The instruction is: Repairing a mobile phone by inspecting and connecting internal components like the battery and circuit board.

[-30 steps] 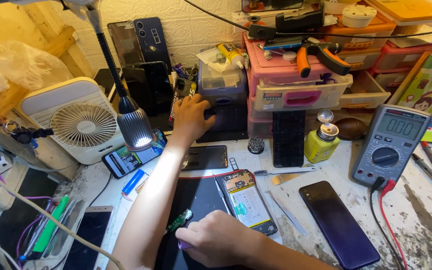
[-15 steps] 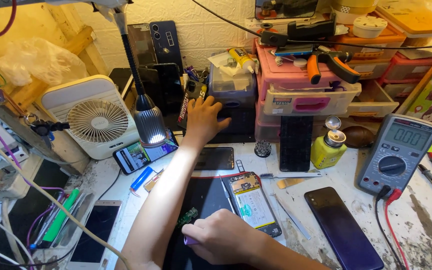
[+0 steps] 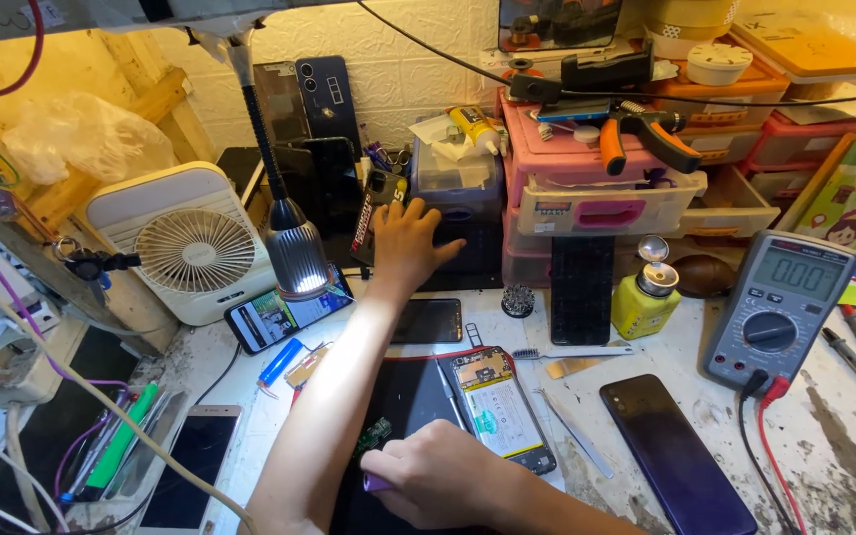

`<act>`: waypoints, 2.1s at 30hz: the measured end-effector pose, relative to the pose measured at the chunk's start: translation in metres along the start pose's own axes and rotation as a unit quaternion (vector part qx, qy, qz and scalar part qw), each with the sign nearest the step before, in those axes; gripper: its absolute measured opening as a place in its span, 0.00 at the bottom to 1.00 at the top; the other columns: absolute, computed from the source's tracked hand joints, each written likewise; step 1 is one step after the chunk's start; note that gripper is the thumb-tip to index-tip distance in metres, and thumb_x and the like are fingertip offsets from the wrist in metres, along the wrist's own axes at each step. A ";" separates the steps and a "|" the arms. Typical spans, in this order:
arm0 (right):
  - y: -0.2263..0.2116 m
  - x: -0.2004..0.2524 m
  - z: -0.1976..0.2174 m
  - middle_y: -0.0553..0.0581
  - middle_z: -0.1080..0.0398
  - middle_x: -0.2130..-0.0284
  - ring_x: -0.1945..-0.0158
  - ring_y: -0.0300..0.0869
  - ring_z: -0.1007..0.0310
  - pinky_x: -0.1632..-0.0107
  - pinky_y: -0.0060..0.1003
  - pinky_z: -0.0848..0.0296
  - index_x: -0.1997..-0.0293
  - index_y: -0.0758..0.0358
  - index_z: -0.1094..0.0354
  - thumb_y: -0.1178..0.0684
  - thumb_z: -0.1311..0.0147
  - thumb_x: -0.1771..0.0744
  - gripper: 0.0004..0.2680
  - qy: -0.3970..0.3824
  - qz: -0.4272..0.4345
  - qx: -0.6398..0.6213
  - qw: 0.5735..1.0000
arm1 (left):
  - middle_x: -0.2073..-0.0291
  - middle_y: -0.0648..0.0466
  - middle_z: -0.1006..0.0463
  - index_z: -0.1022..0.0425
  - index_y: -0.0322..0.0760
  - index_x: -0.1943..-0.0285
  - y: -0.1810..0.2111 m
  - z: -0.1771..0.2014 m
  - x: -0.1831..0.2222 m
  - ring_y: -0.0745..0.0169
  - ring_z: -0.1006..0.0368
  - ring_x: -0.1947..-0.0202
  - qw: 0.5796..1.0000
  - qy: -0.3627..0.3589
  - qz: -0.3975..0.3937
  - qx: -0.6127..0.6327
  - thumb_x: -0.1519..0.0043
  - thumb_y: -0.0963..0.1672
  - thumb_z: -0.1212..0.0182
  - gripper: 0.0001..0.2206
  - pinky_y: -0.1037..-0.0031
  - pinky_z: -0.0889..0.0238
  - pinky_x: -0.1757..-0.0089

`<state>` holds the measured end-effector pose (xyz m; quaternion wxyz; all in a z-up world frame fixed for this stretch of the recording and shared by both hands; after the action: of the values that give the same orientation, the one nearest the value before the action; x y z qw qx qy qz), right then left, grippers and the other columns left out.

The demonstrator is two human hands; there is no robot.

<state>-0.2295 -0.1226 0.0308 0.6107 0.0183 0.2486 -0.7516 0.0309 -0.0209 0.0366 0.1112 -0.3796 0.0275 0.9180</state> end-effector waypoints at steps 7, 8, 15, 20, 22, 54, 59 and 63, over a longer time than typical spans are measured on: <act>-0.001 -0.002 0.003 0.59 0.29 0.75 0.76 0.56 0.27 0.76 0.48 0.34 0.58 0.62 0.33 0.52 0.51 0.29 0.05 -0.016 0.002 -0.004 1.000 | 0.51 0.53 0.26 0.20 0.45 0.51 -0.022 -0.005 0.006 0.47 0.33 0.54 0.992 -0.091 -0.019 0.082 0.44 0.47 0.33 0.13 0.52 0.43 0.50; -0.001 -0.002 0.003 0.59 0.29 0.75 0.75 0.55 0.27 0.76 0.48 0.34 0.57 0.62 0.33 0.52 0.51 0.29 0.05 -0.023 -0.001 -0.011 1.000 | 0.53 0.53 0.27 0.22 0.44 0.52 -0.021 -0.004 0.005 0.46 0.34 0.57 0.993 -0.080 -0.024 0.089 0.46 0.44 0.34 0.13 0.54 0.42 0.53; -0.001 -0.002 -0.005 0.59 0.27 0.73 0.74 0.59 0.27 0.76 0.53 0.34 0.63 0.62 0.35 0.52 0.50 0.30 0.06 0.009 0.015 0.021 1.000 | 0.60 0.52 0.25 0.21 0.45 0.60 0.001 -0.002 0.005 0.44 0.30 0.57 0.999 0.034 0.006 0.014 0.50 0.61 0.26 0.24 0.48 0.40 0.49; -0.002 -0.003 0.001 0.59 0.29 0.75 0.75 0.56 0.27 0.77 0.49 0.35 0.61 0.61 0.35 0.52 0.52 0.29 0.06 -0.008 0.005 0.002 1.000 | 0.51 0.49 0.26 0.20 0.43 0.47 -0.009 0.007 0.000 0.29 0.34 0.41 0.986 -0.134 0.037 0.089 0.42 0.58 0.33 0.23 0.42 0.47 0.41; 0.000 -0.004 -0.002 0.58 0.29 0.74 0.75 0.57 0.27 0.77 0.50 0.35 0.60 0.60 0.35 0.51 0.52 0.29 0.06 -0.004 0.004 0.005 1.000 | 0.53 0.51 0.25 0.19 0.44 0.49 -0.017 0.001 0.000 0.38 0.33 0.47 0.987 -0.128 0.024 0.094 0.42 0.53 0.34 0.18 0.48 0.44 0.45; 0.065 0.033 0.111 0.50 0.24 0.68 0.67 0.35 0.29 0.62 0.31 0.29 0.55 0.58 0.26 0.55 0.36 0.35 0.07 0.415 -0.279 -0.183 0.846 | 0.67 0.43 0.20 0.27 0.28 0.38 0.080 0.165 0.092 0.55 0.23 0.71 0.611 -0.310 0.245 0.686 0.31 0.47 0.54 0.20 0.67 0.28 0.65; 0.069 0.048 0.127 0.49 0.38 0.84 0.81 0.35 0.40 0.75 0.34 0.37 0.35 0.65 0.33 0.48 0.50 0.30 0.17 0.320 -0.329 -0.144 0.877 | 0.73 0.50 0.17 0.18 0.33 0.44 0.064 0.158 0.101 0.65 0.26 0.74 0.729 -0.300 0.231 0.570 0.38 0.45 0.39 0.17 0.76 0.34 0.69; 0.056 0.119 0.211 0.46 0.35 0.84 0.83 0.32 0.43 0.80 0.29 0.45 0.59 0.60 0.22 0.52 0.51 0.29 0.09 0.485 -0.324 -0.007 0.812 | 0.63 0.51 0.13 0.19 0.36 0.43 0.064 0.160 0.100 0.64 0.21 0.67 0.732 -0.334 0.281 0.523 0.37 0.44 0.39 0.15 0.76 0.30 0.64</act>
<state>-0.1498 -0.3217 0.1568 0.1325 0.2943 0.5096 -0.7976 -0.1626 -0.0430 0.0780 0.0308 0.0952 0.5699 0.8156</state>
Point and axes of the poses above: each hand's wrist, its own x-axis away from the middle knuckle, its own z-axis out of the back of the hand, y = z × x, the point moved 5 cm from there along -x, towards the middle knuckle
